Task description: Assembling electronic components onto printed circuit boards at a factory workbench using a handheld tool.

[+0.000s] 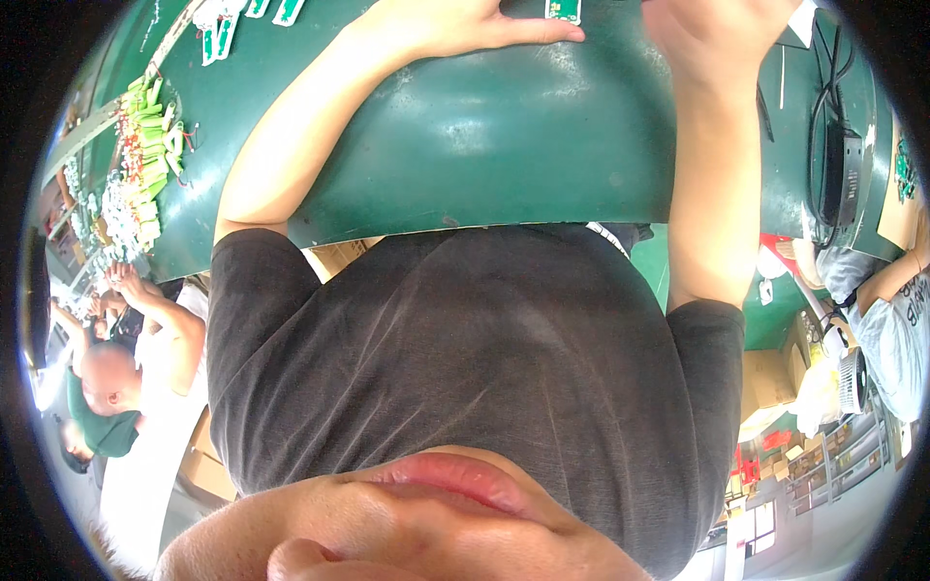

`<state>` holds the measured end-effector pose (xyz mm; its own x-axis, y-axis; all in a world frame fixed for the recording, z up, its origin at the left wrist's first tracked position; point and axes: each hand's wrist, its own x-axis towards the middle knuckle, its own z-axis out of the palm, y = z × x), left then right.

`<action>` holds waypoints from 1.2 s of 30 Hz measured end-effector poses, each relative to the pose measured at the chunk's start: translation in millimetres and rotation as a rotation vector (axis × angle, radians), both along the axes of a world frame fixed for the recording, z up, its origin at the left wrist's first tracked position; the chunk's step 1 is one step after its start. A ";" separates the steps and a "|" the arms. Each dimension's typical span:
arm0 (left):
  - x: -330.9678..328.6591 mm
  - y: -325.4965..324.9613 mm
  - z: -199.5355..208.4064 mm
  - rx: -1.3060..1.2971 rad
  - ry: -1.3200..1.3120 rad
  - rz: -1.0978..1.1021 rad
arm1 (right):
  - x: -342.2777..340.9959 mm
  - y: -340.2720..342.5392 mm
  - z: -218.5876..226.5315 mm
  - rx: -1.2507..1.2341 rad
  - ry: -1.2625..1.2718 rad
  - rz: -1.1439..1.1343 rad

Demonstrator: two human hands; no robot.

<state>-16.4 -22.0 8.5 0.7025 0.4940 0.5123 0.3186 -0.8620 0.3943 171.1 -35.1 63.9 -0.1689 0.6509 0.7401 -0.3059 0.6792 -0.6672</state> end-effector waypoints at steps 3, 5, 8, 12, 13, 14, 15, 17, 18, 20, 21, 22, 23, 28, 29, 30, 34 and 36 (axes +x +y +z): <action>0.8 0.1 2.0 -0.015 0.006 -0.005 | 4.5 -0.8 2.6 0.056 -0.035 -0.038; -0.2 0.6 1.8 -0.010 0.002 -0.010 | 6.6 0.3 1.9 0.070 -0.051 -0.056; -0.1 1.1 3.9 -0.023 -0.005 -0.025 | 7.8 3.7 -3.3 0.086 -0.076 -0.081; 1.9 2.2 4.9 -0.047 -0.014 -0.045 | -0.1 4.5 -11.7 0.151 0.002 -0.176; 1.4 1.9 5.1 -0.046 -0.014 -0.043 | -0.4 4.3 -9.5 0.128 0.002 -0.145; 1.0 1.4 5.2 -0.037 -0.014 -0.039 | 0.1 4.1 -9.5 0.117 0.002 -0.129; 0.5 1.1 5.4 -0.029 -0.014 -0.034 | 0.6 4.1 -9.4 0.106 0.003 -0.113; 1.7 1.4 5.0 -0.021 -0.019 -0.037 | 4.3 3.7 -12.1 0.049 -0.079 -0.224; 2.1 1.7 4.8 -0.014 -0.023 -0.038 | 4.6 3.9 -12.9 0.030 -0.106 -0.260; 2.8 1.9 4.1 -0.007 -0.021 -0.039 | 0.4 5.3 -13.6 0.077 0.011 -0.162; 3.0 2.1 3.8 -0.001 -0.017 -0.039 | -0.3 6.4 -14.5 0.094 0.049 -0.129; 2.6 2.0 3.5 -0.003 -0.017 -0.039 | -2.0 8.1 -18.1 0.077 0.055 -0.170; 2.2 2.1 3.3 0.000 -0.018 -0.040 | -2.3 8.2 -20.0 0.069 0.058 -0.190; -2.2 3.0 3.7 -0.009 -0.017 -0.045 | -10.0 6.7 -22.9 -0.014 0.057 -0.189; -2.1 3.6 4.2 -0.023 -0.019 -0.060 | -10.7 6.7 -22.7 -0.022 0.078 -0.174; -2.2 3.8 4.4 -0.038 -0.021 -0.076 | -12.0 6.2 -22.5 -0.031 0.099 -0.158; -3.8 3.9 -0.6 -0.030 -0.047 -0.062 | -17.0 8.1 -22.7 -0.064 -0.007 -0.169; -3.7 4.5 -0.9 -0.054 0.001 -0.058 | -19.6 7.1 -26.6 -0.117 0.004 -0.169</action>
<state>-20.2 -17.5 7.7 0.7313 0.4797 0.4849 0.2694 -0.8563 0.4408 151.5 -28.0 37.3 -0.0470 0.7513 0.6582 -0.1972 0.6390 -0.7435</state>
